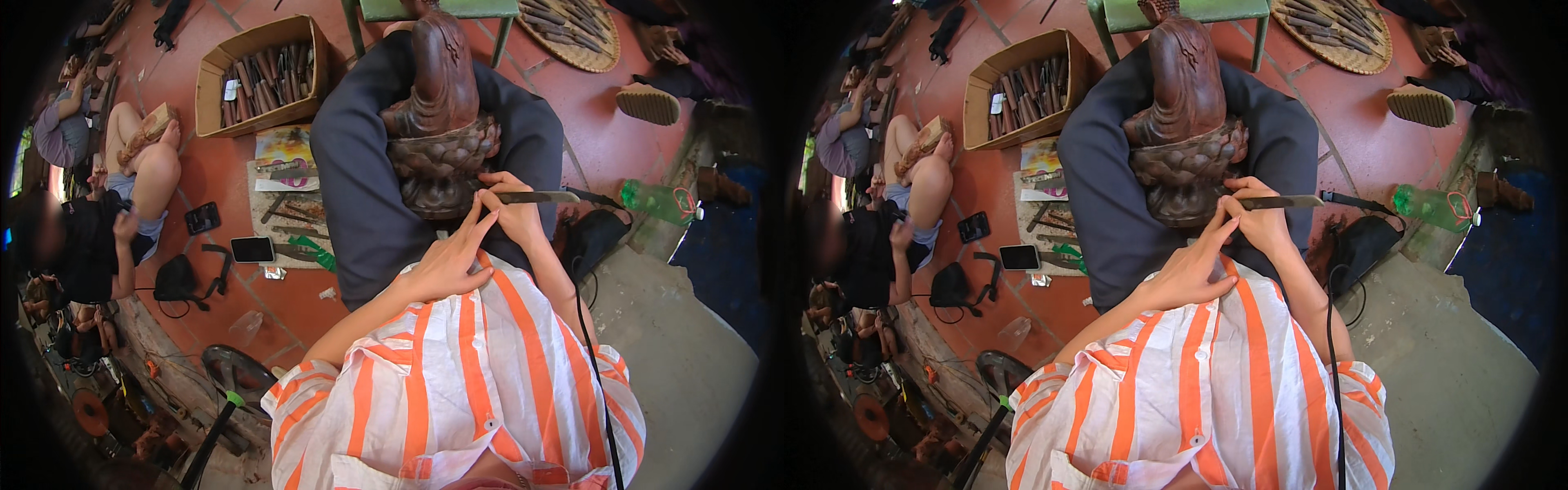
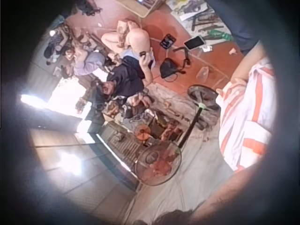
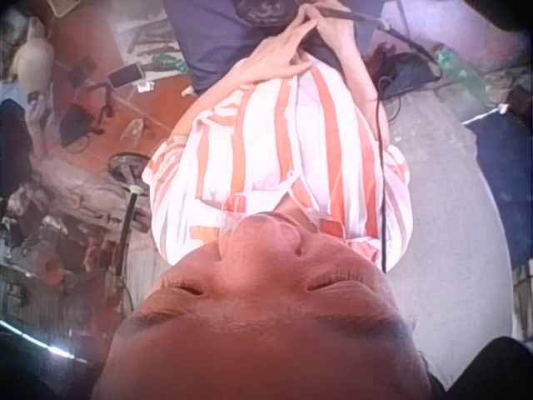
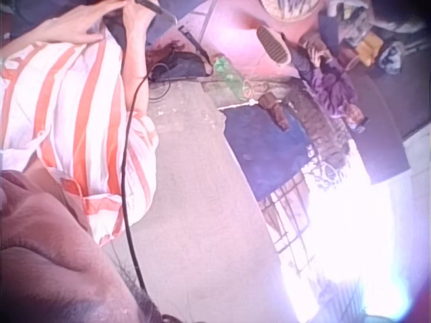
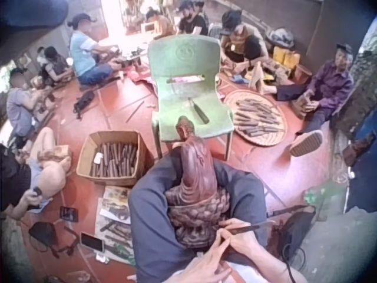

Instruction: The person carves a wooden object using a small knife while sitting on the floor. They hold the object with one hand and carefully shape its surface with the other.

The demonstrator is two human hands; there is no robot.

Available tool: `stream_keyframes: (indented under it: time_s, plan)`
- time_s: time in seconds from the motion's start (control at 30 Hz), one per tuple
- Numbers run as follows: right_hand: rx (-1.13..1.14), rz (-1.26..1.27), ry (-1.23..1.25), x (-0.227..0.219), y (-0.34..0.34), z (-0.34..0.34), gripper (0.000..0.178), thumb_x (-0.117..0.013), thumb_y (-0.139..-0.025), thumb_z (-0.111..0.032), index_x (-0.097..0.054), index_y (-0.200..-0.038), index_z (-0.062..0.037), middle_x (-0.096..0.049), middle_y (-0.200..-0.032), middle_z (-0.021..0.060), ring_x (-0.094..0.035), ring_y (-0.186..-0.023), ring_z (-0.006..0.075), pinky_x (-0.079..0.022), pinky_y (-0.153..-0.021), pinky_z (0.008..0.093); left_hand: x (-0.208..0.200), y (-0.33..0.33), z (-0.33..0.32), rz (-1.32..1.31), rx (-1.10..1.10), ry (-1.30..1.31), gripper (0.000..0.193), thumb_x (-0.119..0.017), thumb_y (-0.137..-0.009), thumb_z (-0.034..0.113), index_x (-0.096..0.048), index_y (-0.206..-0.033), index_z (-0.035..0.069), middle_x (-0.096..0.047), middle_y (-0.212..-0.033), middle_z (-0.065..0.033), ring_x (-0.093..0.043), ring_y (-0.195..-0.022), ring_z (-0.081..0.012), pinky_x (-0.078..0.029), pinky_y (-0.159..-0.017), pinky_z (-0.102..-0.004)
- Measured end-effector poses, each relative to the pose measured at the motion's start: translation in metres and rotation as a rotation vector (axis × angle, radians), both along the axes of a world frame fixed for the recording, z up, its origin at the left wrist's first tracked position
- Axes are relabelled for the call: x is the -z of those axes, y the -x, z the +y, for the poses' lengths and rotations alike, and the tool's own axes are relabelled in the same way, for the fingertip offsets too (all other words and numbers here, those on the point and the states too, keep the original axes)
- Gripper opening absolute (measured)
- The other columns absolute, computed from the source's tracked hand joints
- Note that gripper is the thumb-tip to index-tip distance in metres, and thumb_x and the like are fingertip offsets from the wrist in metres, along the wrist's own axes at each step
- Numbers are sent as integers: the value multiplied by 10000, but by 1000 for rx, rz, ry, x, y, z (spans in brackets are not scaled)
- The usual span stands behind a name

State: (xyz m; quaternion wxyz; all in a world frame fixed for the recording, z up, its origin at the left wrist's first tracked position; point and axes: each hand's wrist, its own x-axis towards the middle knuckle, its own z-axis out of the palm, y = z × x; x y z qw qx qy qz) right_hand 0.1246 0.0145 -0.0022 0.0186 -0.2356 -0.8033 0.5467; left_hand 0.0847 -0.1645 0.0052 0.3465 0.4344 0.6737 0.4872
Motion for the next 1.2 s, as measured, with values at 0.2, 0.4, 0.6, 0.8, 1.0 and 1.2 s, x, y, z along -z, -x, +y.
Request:
stream_keyframes:
  time_s: [0.2, 0.4, 0.6, 0.8, 1.0, 1.2]
  plan:
    - [158, 112, 209, 6, -13, 6, 195, -614, -873, -98, -685, -914, 79, -695, -1004, 140, -642, -915, 175, -506, -789, 280, -7, 4, 5, 37, 69, -13, 760, -668, -800, 184, -289, -1455, 110, -203, -1544, -183, -554, -1160, -300, -506, -863, -362]
    - [606, 299, 428, -8, -42, 40, 230, -553, -943, -135, -654, -1028, 53, -653, -1097, 127, -658, -918, 184, -561, -776, 288, 1, -9, -25, 71, 42, -78, 228, -622, -849, 101, -667, -1062, 34, -669, -1102, -92, -600, -1057, -265, -507, -851, -346]
    - [677, 325, 468, -8, -48, 44, 245, -554, -948, -159, -653, -1056, 38, -666, -1023, 111, -665, -894, 175, -555, -709, 260, -15, 14, -47, 167, -24, 106, 186, -614, -849, 63, -669, -1015, 0, -667, -962, -107, -615, -869, -254, -514, -721, -317]
    - [623, 321, 300, 8, -38, 27, 209, -568, -935, -140, -680, -973, 31, -677, -975, 72, -678, -756, 133, -523, -626, 217, -17, 22, -41, 259, -48, 237, 400, -626, -851, 108, -558, -1238, 32, -639, -813, -98, -618, -727, -262, -501, -651, -349]
    - [575, 362, 286, 15, -40, 30, 174, -570, -928, -97, -671, -935, 45, -662, -990, 77, -672, -744, 125, -508, -608, 209, -14, 18, -2, 386, 21, 493, 715, -633, -851, 297, -322, -1430, 17, -646, -675, -157, -640, -588, -338, -508, -565, -423]
    - [571, 359, 290, 16, -40, 33, 171, -571, -929, -94, -663, -906, 48, -650, -989, 70, -662, -733, 115, -498, -606, 204, -12, 15, 12, 482, 25, 586, 786, -642, -836, 318, -264, -1443, -11, -637, -621, -152, -634, -568, -362, -510, -557, -445]
